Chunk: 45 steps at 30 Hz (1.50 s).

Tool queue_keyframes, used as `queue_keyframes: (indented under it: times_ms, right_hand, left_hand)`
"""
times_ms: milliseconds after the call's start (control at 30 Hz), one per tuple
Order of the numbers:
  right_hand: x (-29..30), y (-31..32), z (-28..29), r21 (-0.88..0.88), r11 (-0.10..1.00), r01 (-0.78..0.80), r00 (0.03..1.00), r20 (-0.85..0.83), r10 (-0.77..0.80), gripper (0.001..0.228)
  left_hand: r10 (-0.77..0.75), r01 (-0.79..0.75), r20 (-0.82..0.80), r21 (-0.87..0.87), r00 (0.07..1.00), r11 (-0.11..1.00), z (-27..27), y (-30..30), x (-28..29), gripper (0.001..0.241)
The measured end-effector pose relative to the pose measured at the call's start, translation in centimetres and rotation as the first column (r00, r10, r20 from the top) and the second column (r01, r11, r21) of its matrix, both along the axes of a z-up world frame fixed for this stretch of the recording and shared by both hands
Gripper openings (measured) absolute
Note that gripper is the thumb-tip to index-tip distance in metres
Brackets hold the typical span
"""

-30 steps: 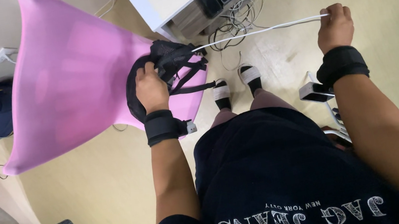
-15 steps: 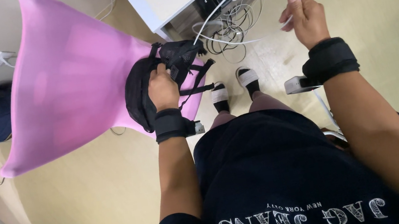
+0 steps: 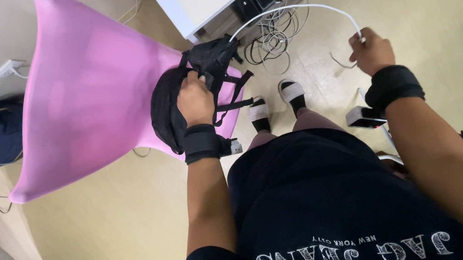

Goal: The person organizes various items in a room, including power banks, a duster, a backpack, and artificial flowers. They move power banks to a shelf, dust a surface with a duster, place a backpack on a chair, and arrange flowers in a vase.

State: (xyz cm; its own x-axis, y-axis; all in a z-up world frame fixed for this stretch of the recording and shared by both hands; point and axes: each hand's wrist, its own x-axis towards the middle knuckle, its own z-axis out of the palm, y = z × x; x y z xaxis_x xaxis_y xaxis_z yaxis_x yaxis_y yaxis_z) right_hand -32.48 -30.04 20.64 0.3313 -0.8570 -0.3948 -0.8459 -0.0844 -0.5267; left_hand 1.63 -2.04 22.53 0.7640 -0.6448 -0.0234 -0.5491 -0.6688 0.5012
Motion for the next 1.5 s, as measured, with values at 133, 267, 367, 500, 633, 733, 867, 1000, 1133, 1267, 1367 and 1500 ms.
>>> queue_keyframes:
  times_ms: [133, 267, 367, 500, 633, 733, 867, 1000, 1133, 1267, 1367, 1500]
  right_hand:
    - [0.5, 0.9, -0.8, 0.072, 0.997, -0.031, 0.999, 0.02, 0.029, 0.027]
    - [2.5, 1.9, -0.3, 0.214, 0.972, -0.099, 0.995, 0.026, 0.096, 0.031]
    - [4.3, 2.7, 0.8, 0.259, 0.958, -0.122, 0.992, 0.015, 0.123, 0.035]
    - [5.8, 3.4, 1.2, 0.261, 0.946, -0.193, 0.981, 0.023, 0.194, 0.041]
    - [6.6, 3.8, 0.9, 0.31, 0.919, -0.246, 0.969, 0.066, 0.237, 0.043]
    - [7.5, 4.1, 1.1, 0.335, 0.903, -0.269, 0.962, 0.043, 0.27, 0.041]
    - [9.1, 4.7, 2.4, 0.374, 0.873, -0.314, 0.937, -0.028, 0.349, 0.044]
    - [7.7, 4.4, -4.1, 0.211, 0.834, -0.51, 0.824, -0.158, 0.544, 0.041]
    - [7.5, 4.3, -5.2, 0.292, 0.785, -0.547, 0.764, -0.209, 0.61, 0.043]
    - [7.7, 4.8, -4.0, 0.221, 0.82, -0.529, 0.8, -0.194, 0.568, 0.061]
    - [8.0, 5.1, -3.6, 0.156, 0.845, -0.512, 0.824, -0.19, 0.534, 0.07]
    - [8.1, 5.4, -3.8, 0.051, 0.877, -0.479, 0.865, -0.145, 0.481, 0.076]
  left_hand:
    - [-0.011, 0.011, -0.011, 0.003, 1.0, 1.0, -1.1, -1.4, -0.5, 0.016]
    - [-0.021, 0.021, -0.021, -0.023, 1.0, 1.0, -1.6, -3.2, -1.1, 0.015]
    - [-0.044, 0.043, -0.023, -0.059, 0.999, 0.997, -1.7, -4.3, -1.3, 0.016]
    - [-0.053, 0.05, -0.033, -0.1, 0.998, 0.994, -2.0, -5.2, -1.5, 0.017]
    - [-0.057, 0.052, -0.036, -0.12, 0.998, 0.991, -2.7, -5.9, -1.9, 0.016]
    - [-0.072, 0.066, -0.045, -0.126, 0.996, 0.99, -1.9, -6.1, -2.1, 0.016]
    - [-0.072, 0.059, -0.094, -0.134, 0.993, 0.989, -1.4, -6.1, -2.4, 0.016]
    - [-0.08, 0.065, -0.089, -0.16, 0.993, 0.985, -1.6, -6.3, -3.0, 0.017]
    - [-0.084, 0.067, -0.097, -0.164, 0.992, 0.984, -2.3, -6.7, -3.5, 0.02]
    - [-0.082, 0.06, -0.136, -0.161, 0.987, 0.985, -2.1, -7.2, -4.1, 0.025]
    - [-0.091, 0.059, -0.164, -0.186, 0.982, 0.981, -0.4, -7.5, -4.4, 0.032]
    - [-0.136, 0.093, -0.201, -0.209, 0.97, 0.974, 0.4, -7.7, -4.9, 0.039]
